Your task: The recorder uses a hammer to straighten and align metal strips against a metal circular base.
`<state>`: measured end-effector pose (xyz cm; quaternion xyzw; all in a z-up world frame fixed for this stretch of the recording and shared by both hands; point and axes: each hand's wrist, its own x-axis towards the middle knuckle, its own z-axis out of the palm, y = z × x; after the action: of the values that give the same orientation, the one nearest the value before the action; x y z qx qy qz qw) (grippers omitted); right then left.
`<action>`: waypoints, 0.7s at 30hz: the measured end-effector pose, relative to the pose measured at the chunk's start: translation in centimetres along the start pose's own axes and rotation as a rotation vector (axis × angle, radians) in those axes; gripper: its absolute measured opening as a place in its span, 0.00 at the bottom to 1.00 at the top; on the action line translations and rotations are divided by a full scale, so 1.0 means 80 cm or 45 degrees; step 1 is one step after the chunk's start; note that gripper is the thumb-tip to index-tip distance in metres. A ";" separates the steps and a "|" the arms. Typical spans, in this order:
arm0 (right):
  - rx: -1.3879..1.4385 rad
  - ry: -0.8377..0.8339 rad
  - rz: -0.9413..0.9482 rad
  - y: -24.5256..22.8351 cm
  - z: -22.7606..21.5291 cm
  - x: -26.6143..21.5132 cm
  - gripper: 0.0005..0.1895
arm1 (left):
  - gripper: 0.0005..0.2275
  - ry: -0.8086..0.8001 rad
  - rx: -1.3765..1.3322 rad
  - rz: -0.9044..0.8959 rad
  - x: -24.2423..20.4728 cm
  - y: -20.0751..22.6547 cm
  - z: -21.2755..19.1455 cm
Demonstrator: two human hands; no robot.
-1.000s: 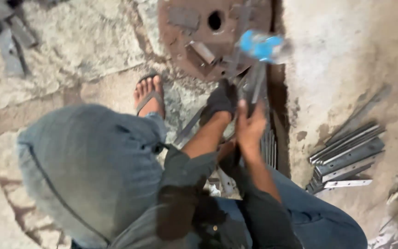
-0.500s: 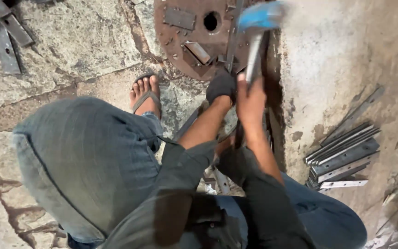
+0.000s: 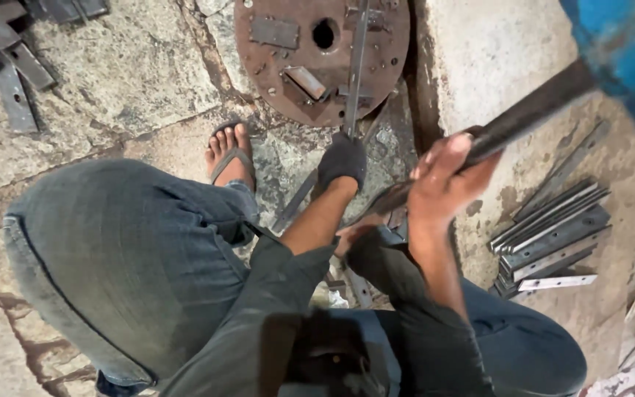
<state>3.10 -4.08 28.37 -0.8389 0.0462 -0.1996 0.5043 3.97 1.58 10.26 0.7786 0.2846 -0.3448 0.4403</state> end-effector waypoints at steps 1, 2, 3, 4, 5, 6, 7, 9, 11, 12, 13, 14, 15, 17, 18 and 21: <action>-0.017 0.034 -0.136 0.005 0.009 0.006 0.16 | 0.19 0.016 -0.012 -0.005 0.004 -0.003 0.004; -0.012 0.033 -0.143 0.038 0.015 0.000 0.16 | 0.19 0.023 -0.017 -0.001 0.002 -0.003 0.002; -0.249 -0.006 -0.094 0.070 0.021 -0.008 0.16 | 0.19 0.013 -0.014 0.000 0.000 -0.004 0.001; -0.487 -0.045 -0.046 0.103 0.027 -0.016 0.16 | 0.19 0.003 -0.012 0.001 -0.003 -0.006 -0.001; -0.486 -0.047 -0.052 0.103 0.033 -0.017 0.16 | 0.19 0.007 -0.017 0.002 -0.006 -0.010 -0.002; -0.581 -0.199 0.123 0.104 0.038 -0.018 0.17 | 0.19 -0.016 -0.046 0.044 -0.008 -0.013 -0.002; -0.671 -0.349 0.293 0.105 0.044 -0.017 0.20 | 0.20 -0.036 -0.075 0.092 -0.010 -0.014 -0.003; -0.567 -0.325 0.288 0.092 0.038 -0.021 0.19 | 0.20 -0.061 -0.042 0.128 -0.012 -0.020 0.003; -0.467 -0.299 0.299 0.067 0.030 -0.027 0.18 | 0.21 -0.099 0.004 0.159 -0.024 -0.025 0.004; -0.303 -0.250 0.499 0.048 0.024 -0.030 0.18 | 0.21 -0.103 0.017 0.114 -0.037 -0.027 0.004; -0.142 -0.190 0.685 0.031 0.017 -0.026 0.19 | 0.22 -0.112 0.026 0.083 -0.046 -0.022 0.006; -0.151 -0.172 0.681 0.023 0.011 -0.025 0.19 | 0.22 -0.124 0.029 0.098 -0.049 -0.019 0.005; -0.161 -0.170 0.636 0.016 0.012 -0.023 0.18 | 0.21 -0.133 0.022 0.002 -0.050 -0.021 -0.002; -0.175 -0.170 0.602 -0.003 0.009 -0.022 0.16 | 0.21 -0.148 0.019 -0.104 -0.049 -0.031 -0.003; -0.096 -0.162 0.578 -0.014 0.006 -0.021 0.15 | 0.20 -0.107 0.059 -0.052 -0.047 -0.039 0.004; -0.044 -0.156 0.423 -0.021 -0.004 -0.006 0.14 | 0.18 -0.065 0.056 0.004 -0.041 -0.031 0.001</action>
<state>2.37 -3.37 29.81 -0.8389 0.1566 -0.0614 0.5176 0.13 2.18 11.64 0.7795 0.2645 -0.3701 0.4307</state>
